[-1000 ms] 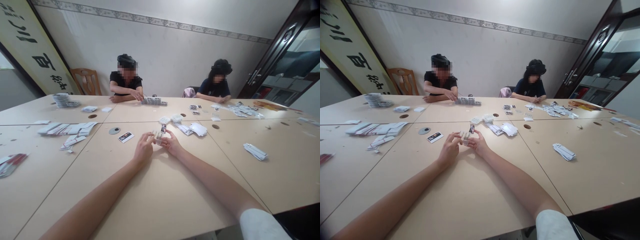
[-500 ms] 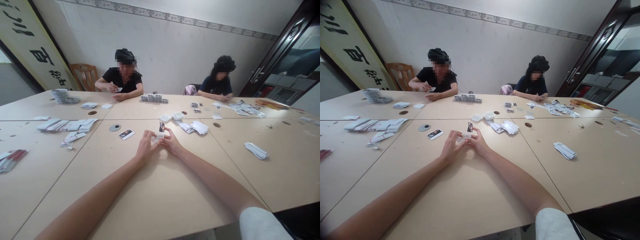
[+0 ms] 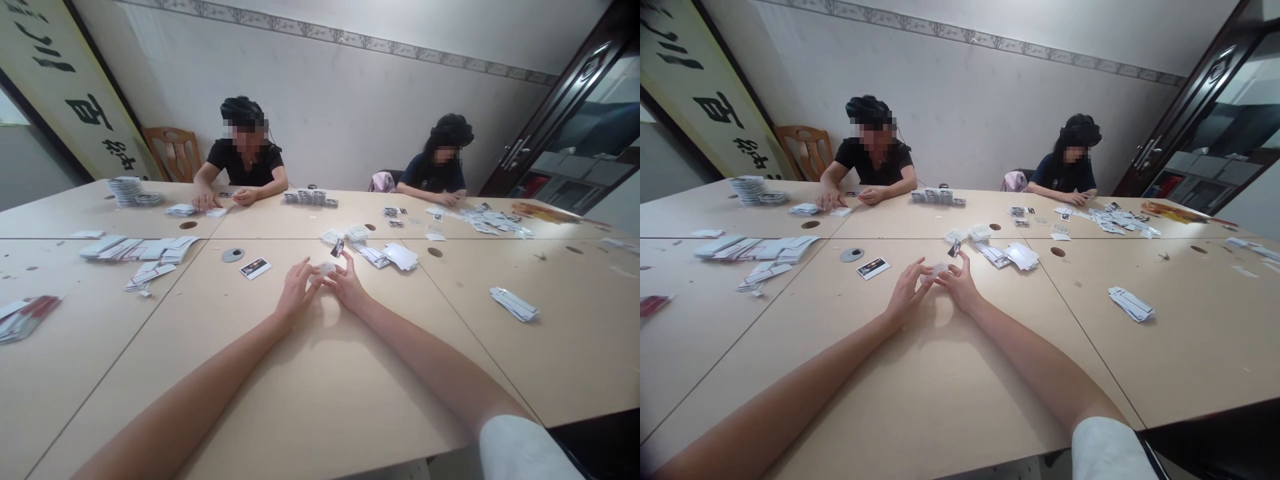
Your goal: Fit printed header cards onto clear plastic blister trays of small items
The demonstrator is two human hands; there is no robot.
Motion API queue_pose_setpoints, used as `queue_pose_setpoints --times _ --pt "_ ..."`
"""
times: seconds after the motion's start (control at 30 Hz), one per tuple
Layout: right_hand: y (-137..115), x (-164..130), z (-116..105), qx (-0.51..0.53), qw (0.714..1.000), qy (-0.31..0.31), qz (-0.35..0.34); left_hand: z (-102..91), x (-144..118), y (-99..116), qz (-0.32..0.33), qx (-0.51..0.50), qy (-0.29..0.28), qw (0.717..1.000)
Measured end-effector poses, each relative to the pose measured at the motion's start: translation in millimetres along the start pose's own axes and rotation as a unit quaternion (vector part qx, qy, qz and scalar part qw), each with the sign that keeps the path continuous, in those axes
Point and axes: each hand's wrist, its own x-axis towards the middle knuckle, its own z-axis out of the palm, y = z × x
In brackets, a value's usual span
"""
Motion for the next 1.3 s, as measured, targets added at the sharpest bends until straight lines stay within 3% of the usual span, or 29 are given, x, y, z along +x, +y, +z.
queue_pose_setpoints --times 0.27,0.67,0.97,1.3 --pt "3.5 -7.6 -0.2 -0.144 0.98 0.102 -0.088 -0.9 -1.8 1.4 0.033 0.065 -0.018 0.997" --pt "6.7 -6.3 0.9 -0.176 0.977 0.098 -0.077 -0.2 -2.0 -3.2 0.037 0.167 -0.061 0.983" --pt "5.5 -7.8 3.3 -0.106 0.99 0.088 -0.041 -2.3 -0.5 0.1 0.016 0.137 -0.038 0.99" --pt "2.3 -0.1 1.0 -0.003 0.998 0.063 -0.006 -4.6 1.3 -4.3 -0.029 0.011 0.004 0.999"
